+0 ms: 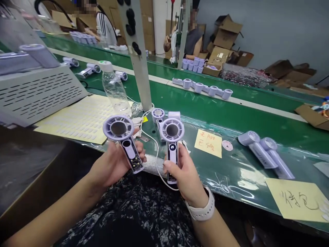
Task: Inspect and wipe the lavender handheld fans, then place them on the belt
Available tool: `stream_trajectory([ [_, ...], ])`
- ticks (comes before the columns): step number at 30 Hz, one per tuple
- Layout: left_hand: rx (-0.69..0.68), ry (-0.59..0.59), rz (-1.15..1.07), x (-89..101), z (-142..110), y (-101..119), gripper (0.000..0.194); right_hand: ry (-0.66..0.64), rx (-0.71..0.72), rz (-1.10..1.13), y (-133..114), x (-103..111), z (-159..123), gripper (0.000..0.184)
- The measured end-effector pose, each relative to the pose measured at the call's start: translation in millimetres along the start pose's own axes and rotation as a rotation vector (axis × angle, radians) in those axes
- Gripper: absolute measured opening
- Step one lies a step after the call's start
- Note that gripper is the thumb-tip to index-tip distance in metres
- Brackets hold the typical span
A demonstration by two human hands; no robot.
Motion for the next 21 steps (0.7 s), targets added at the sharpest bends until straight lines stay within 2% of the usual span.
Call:
stream_trajectory([
  [1,0.003,-0.027,0.002,-4.8,-2,2,0.032,-0.006,-0.008,0.071,-1,-1,-1,0.031],
  [3,-0.016,-0.076,0.027,-12.9,-7,4,0.045,-0.023,-0.016,0.179,-1,-4,-4,0.029],
  [5,-0.025,-0.115,0.046,-18.0,-11,4,0.051,-0.026,-0.006,0.199,0,-6,-7,0.028],
  [7,-0.020,-0.133,0.053,-19.9,-13,2,0.049,-0.034,-0.014,0.198,3,-8,-9,0.029],
  [15,-0.045,-0.126,0.129,-11.9,-11,10,0.045,-0.038,-0.068,0.136,5,-11,-8,0.033],
  [21,-0.072,-0.068,0.159,-6.2,-4,12,0.041,-0.034,-0.081,0.157,3,-15,-4,0.038],
])
Point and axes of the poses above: each hand's wrist, its own z-axis towards the middle knuckle, its own x-axis out of the back of the hand, y = z × x, the point moved 2 cm from there along z, towards the middle knuckle, and after that the axes turned 7 degrees about x, right-handed, at the moved point
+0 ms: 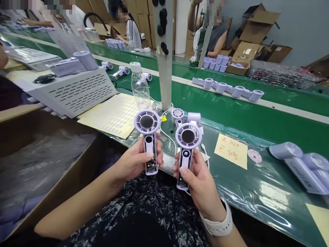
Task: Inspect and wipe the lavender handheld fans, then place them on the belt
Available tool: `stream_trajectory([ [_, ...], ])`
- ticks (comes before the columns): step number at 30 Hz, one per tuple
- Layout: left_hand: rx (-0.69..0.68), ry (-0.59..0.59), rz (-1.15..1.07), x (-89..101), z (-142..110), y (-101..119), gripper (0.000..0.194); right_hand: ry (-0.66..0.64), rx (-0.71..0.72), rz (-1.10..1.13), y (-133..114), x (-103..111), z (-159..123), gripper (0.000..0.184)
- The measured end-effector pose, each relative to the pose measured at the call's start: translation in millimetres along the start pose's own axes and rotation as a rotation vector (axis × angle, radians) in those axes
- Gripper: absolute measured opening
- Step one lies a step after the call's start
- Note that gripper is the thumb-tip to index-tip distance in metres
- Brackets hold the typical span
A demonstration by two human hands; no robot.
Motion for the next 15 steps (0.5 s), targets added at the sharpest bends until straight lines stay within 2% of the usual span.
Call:
stream_trajectory([
  [6,0.049,-0.049,-0.018,-4.5,4,-6,0.038,0.026,-0.020,0.012,5,5,-2,0.043],
  [15,0.075,-0.025,-0.028,-1.5,6,-11,0.043,0.023,0.001,0.067,4,4,-4,0.035],
])
Point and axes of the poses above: each hand's wrist, its own z-axis towards the middle knuckle, its own x-axis out of the back of the hand, y = z × x, the point moved 2 cm from there along z, towards the middle knuckle, and after that the axes turned 7 degrees about x, right-handed, at the moved point
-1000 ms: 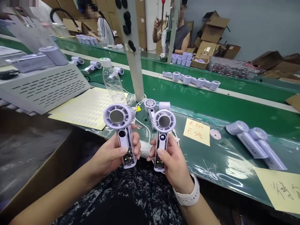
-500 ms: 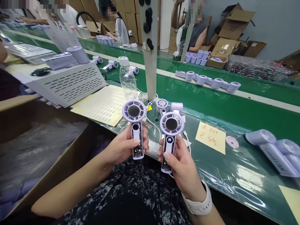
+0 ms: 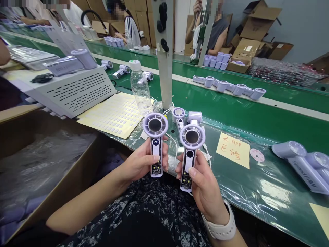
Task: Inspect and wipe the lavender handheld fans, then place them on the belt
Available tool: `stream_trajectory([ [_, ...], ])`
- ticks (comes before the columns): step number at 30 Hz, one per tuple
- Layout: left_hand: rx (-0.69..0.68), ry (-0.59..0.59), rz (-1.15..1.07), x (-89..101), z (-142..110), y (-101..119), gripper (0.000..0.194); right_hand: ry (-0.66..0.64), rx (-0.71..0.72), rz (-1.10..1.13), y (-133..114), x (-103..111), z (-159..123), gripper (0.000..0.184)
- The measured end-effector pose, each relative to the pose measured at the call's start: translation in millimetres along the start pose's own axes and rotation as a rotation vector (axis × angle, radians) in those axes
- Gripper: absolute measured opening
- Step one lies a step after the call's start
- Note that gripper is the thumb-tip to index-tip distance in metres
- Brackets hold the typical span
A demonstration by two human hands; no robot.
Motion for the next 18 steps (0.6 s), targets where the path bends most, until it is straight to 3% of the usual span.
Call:
stream_trajectory([
  [5,-0.032,0.101,-0.055,8.0,2,-5,0.038,0.054,0.021,-0.087,8,2,0,0.019],
  [10,-0.034,-0.016,0.053,8.5,-2,-3,0.039,0.001,0.010,-0.102,11,0,2,0.024],
  [18,0.009,0.011,0.152,3.5,-2,-2,0.042,0.057,0.013,-0.076,5,-5,6,0.025],
])
Point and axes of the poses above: each hand's wrist, its own z-axis towards the middle knuckle, its own x-axis out of the back of the hand, y = z × x, the point moved 2 cm from there along z, towards the middle knuckle, and after that the axes turned 7 degrees about x, right-handed, at the moved point
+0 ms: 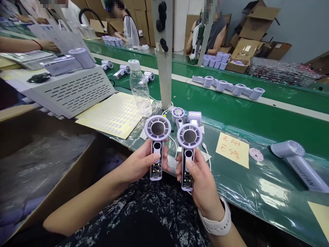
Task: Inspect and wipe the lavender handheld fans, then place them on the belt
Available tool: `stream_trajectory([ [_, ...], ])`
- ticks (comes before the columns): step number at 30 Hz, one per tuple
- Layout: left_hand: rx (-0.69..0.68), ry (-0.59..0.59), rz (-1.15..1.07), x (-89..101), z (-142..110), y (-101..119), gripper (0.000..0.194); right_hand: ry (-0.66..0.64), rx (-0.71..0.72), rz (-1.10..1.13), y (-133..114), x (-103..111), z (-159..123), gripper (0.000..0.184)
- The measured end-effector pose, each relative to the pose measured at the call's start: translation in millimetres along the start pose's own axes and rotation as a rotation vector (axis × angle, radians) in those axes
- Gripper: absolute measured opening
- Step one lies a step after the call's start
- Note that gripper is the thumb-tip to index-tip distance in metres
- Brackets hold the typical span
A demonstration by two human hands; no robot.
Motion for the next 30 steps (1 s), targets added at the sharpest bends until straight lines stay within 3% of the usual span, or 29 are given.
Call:
stream_trajectory([
  [13,0.063,0.033,-0.048,-5.2,-3,3,0.040,-0.067,-0.034,0.029,2,6,-4,0.026],
  [19,0.088,0.140,-0.061,-3.9,0,-2,0.060,-0.042,-0.047,0.201,7,7,3,0.033],
  [22,0.075,0.098,-0.094,-4.0,-1,-1,0.049,-0.034,-0.097,0.272,8,6,4,0.039],
  [26,0.014,-0.023,-0.079,-9.9,-15,13,0.040,-0.068,-0.115,0.308,-2,-2,-2,0.031],
  [30,0.032,-0.022,-0.047,-19.4,-29,30,0.043,-0.055,-0.088,0.307,-18,-10,-7,0.023],
])
Point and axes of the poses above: each hand's wrist, its own z-axis towards the middle knuckle, its own x-axis out of the back of the hand, y = z × x, the point moved 2 cm from there along z, towards the middle knuckle, and after that the axes turned 7 degrees about x, right-handed, at the moved point
